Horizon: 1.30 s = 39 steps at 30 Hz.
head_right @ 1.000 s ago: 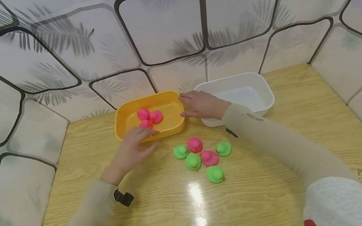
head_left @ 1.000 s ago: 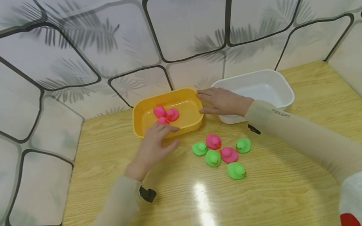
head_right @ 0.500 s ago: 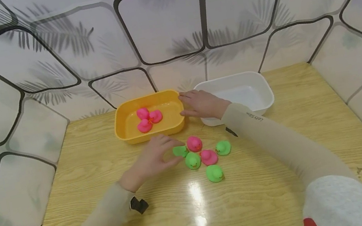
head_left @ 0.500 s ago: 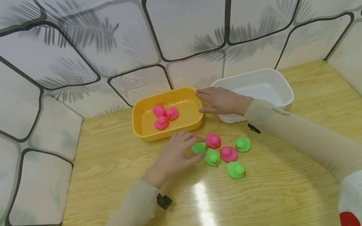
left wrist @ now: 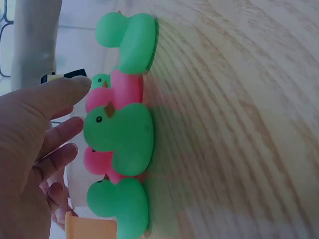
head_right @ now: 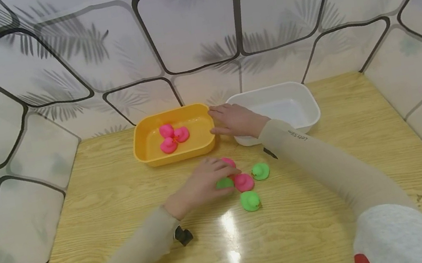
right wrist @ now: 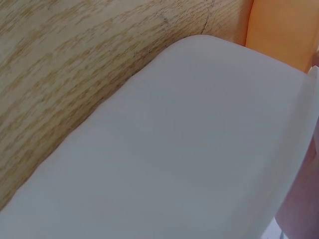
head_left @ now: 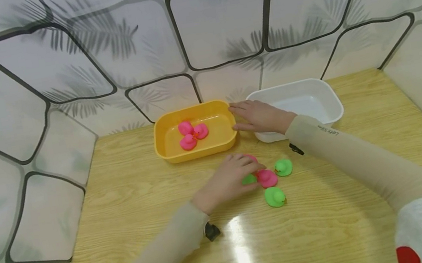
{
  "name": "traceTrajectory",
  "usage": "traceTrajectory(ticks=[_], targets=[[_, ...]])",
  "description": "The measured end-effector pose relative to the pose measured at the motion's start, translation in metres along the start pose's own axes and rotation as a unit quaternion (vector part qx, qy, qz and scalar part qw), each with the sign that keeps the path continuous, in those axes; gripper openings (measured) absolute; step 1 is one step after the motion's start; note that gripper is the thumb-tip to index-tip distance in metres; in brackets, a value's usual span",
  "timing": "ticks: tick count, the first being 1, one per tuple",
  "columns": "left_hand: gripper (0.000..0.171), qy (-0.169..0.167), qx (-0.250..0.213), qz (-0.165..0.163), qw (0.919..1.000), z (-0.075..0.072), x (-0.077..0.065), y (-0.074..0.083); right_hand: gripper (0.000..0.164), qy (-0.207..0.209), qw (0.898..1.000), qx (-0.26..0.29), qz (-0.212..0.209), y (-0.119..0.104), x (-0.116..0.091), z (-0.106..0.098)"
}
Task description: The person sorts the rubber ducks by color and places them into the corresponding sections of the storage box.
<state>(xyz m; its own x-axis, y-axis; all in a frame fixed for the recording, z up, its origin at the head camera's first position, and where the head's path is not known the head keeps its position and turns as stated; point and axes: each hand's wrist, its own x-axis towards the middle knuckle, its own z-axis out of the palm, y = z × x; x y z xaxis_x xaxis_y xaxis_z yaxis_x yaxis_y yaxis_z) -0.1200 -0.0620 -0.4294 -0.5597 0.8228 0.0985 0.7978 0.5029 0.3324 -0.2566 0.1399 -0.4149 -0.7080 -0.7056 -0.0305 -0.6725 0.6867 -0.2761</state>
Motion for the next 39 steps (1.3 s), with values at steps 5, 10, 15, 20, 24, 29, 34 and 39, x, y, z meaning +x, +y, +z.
traceTrajectory(ticks=[5,10,15,20,24,29,34,39], targets=[[0.035,-0.002,0.01,-0.006,0.9999,0.007,0.005,0.002,0.071,-0.006,1.0,0.004,0.003,-0.001,0.001,-0.001],[0.032,-0.013,0.032,-0.027,0.999,0.009,0.009,0.004,0.071,-0.007,1.0,-0.001,0.006,0.0,0.002,0.001],[0.031,-0.021,0.06,-0.04,0.9972,0.01,0.013,0.008,0.072,-0.008,1.0,-0.006,0.006,-0.001,0.002,0.002],[0.032,-0.03,0.082,-0.042,0.9953,0.01,0.015,0.011,0.072,-0.011,1.0,-0.011,0.005,-0.002,0.003,0.003],[0.032,-0.032,0.088,-0.043,0.9947,0.01,0.015,0.012,0.072,-0.01,1.0,-0.01,0.005,-0.001,0.002,0.003],[0.032,-0.02,0.083,-0.041,0.9955,0.008,0.015,0.013,0.072,-0.007,1.0,-0.006,0.004,0.0,0.001,0.004],[0.032,-0.009,0.066,-0.05,0.9965,0.0,0.014,0.014,0.072,0.0,1.0,-0.009,0.001,-0.001,0.0,0.003],[0.035,0.003,0.059,-0.057,0.9966,-0.012,0.011,0.014,0.072,0.002,1.0,-0.012,0.002,-0.001,0.0,0.002]])
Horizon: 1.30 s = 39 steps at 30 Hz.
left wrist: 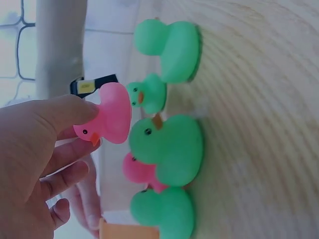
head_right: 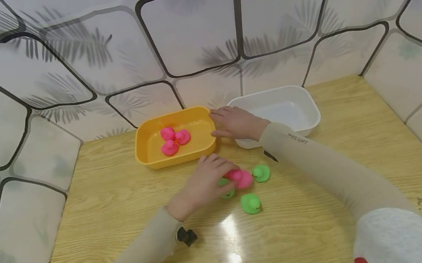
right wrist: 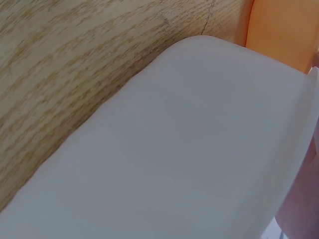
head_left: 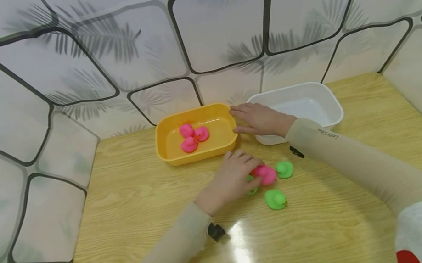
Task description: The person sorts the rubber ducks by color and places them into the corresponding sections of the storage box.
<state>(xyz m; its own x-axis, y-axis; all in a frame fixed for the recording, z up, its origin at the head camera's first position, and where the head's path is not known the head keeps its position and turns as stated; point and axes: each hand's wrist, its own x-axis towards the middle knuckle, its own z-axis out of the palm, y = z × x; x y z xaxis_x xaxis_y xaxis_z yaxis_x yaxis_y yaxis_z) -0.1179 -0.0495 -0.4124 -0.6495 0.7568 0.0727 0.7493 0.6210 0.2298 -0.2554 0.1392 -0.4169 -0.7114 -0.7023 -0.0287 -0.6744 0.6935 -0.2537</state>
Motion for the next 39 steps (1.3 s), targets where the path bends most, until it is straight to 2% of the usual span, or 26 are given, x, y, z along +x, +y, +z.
traceTrajectory(ticks=[11,20,33,39], targets=[[0.031,0.036,-0.002,-0.028,0.999,-0.021,-0.011,-0.02,0.071,-0.002,1.0,-0.007,0.0,0.001,0.0,0.0],[0.032,0.063,0.022,-0.04,0.9969,-0.035,-0.019,-0.043,0.07,-0.003,1.0,-0.002,-0.001,0.002,0.0,0.002],[0.029,0.118,-0.017,-0.048,0.9917,-0.054,-0.021,-0.084,0.071,-0.005,1.0,0.005,-0.003,0.003,0.0,0.0],[0.03,0.13,-0.031,-0.074,0.9882,-0.06,-0.02,-0.104,0.072,-0.014,1.0,0.006,0.003,0.004,0.0,0.0]])
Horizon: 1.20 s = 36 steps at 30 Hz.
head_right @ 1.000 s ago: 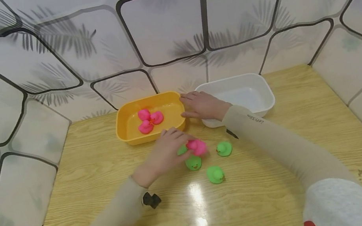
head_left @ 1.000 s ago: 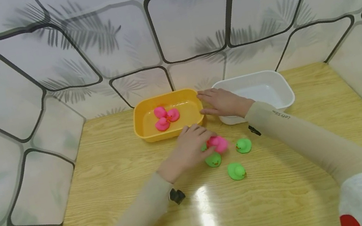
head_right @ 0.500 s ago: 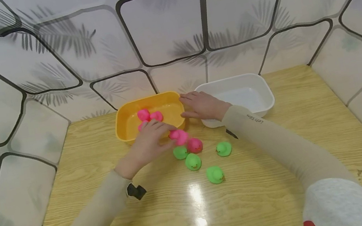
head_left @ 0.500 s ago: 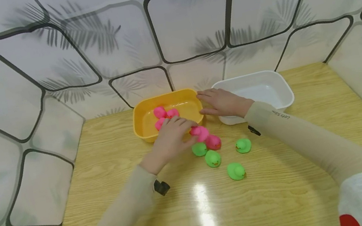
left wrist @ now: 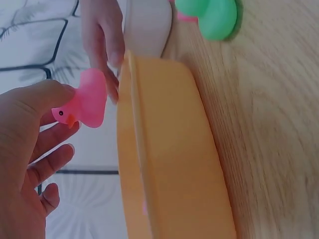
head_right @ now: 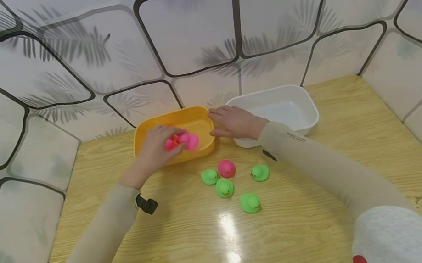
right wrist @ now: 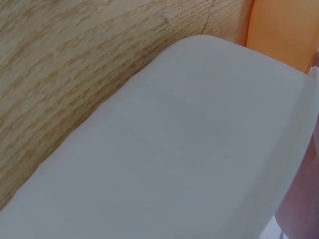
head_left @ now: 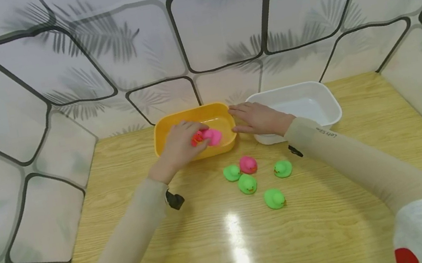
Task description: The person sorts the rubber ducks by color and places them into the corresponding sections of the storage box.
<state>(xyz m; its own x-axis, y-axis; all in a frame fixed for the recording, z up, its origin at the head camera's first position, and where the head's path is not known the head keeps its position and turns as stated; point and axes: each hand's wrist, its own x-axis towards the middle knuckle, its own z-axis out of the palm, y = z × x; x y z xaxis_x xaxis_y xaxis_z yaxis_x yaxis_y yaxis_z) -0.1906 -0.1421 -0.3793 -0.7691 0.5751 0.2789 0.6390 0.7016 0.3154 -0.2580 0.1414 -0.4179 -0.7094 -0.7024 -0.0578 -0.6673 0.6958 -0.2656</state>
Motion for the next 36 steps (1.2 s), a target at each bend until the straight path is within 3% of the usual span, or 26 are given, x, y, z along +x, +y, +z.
traceTrajectory(ticks=[6,14,19,26,31,36], targets=[[0.032,-0.018,-0.02,-0.051,0.9983,0.005,-0.001,-0.018,0.073,-0.002,1.0,-0.001,-0.002,0.0,0.001,-0.001],[0.032,-0.017,-0.028,-0.065,0.9974,0.013,-0.009,-0.032,0.073,0.001,1.0,0.001,0.0,-0.001,0.001,0.001],[0.027,0.003,-0.025,-0.041,0.9988,0.015,-0.014,-0.032,0.072,0.001,1.0,0.005,0.003,-0.002,0.001,-0.001],[0.027,0.039,-0.003,0.033,0.9987,0.024,-0.02,-0.019,0.072,0.001,1.0,0.003,0.004,-0.001,0.0,-0.001],[0.026,0.028,-0.018,0.069,0.9971,0.032,-0.02,-0.004,0.072,0.004,1.0,0.001,0.0,-0.001,0.0,0.001],[0.026,-0.002,-0.031,0.07,0.9971,0.037,-0.019,0.01,0.071,0.009,1.0,-0.001,-0.003,-0.001,-0.001,0.001]])
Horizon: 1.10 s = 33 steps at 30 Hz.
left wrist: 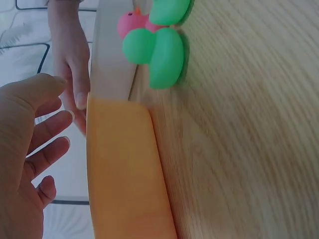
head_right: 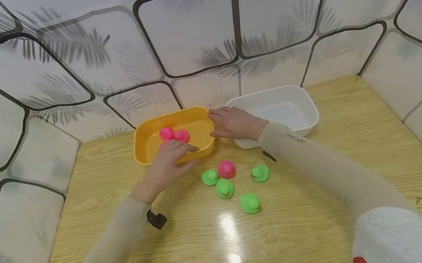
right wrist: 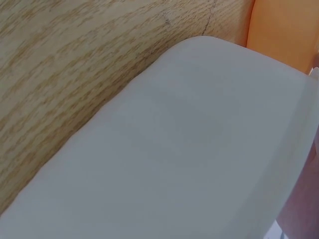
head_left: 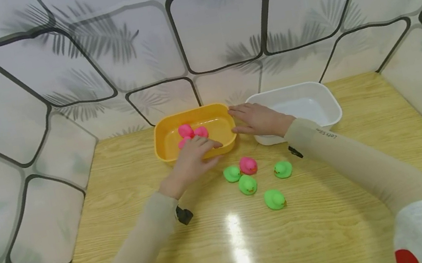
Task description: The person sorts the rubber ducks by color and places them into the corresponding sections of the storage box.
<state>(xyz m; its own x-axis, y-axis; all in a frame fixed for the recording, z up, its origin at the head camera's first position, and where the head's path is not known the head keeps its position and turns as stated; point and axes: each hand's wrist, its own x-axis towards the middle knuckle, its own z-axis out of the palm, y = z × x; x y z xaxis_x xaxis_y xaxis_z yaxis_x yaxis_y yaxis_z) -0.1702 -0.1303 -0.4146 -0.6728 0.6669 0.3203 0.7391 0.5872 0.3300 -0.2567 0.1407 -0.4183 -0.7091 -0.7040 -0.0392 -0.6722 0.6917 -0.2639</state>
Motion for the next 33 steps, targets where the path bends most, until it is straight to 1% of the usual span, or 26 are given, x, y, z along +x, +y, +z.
traceTrajectory(ticks=[6,12,20,24,27,33], targets=[[0.03,-0.036,-0.019,-0.017,0.999,0.007,0.003,0.013,0.071,0.002,1.0,0.001,-0.001,0.0,-0.001,0.0],[0.033,-0.061,-0.013,-0.011,0.998,0.017,0.007,0.023,0.071,0.003,1.0,-0.001,-0.003,0.0,-0.001,0.001],[0.035,-0.111,-0.013,-0.01,0.9937,0.031,0.015,0.031,0.07,0.008,1.0,-0.002,-0.009,0.001,-0.001,0.003],[0.039,-0.135,-0.011,-0.018,0.9906,0.036,0.019,0.035,0.07,0.007,1.0,-0.001,-0.008,0.001,-0.001,0.004],[0.039,-0.149,-0.004,-0.021,0.9886,0.04,0.023,0.037,0.07,0.008,1.0,-0.004,-0.011,0.002,-0.001,0.003],[0.034,-0.159,0.008,-0.009,0.9872,0.046,0.026,0.039,0.07,0.011,1.0,-0.005,-0.014,0.002,0.0,0.003]])
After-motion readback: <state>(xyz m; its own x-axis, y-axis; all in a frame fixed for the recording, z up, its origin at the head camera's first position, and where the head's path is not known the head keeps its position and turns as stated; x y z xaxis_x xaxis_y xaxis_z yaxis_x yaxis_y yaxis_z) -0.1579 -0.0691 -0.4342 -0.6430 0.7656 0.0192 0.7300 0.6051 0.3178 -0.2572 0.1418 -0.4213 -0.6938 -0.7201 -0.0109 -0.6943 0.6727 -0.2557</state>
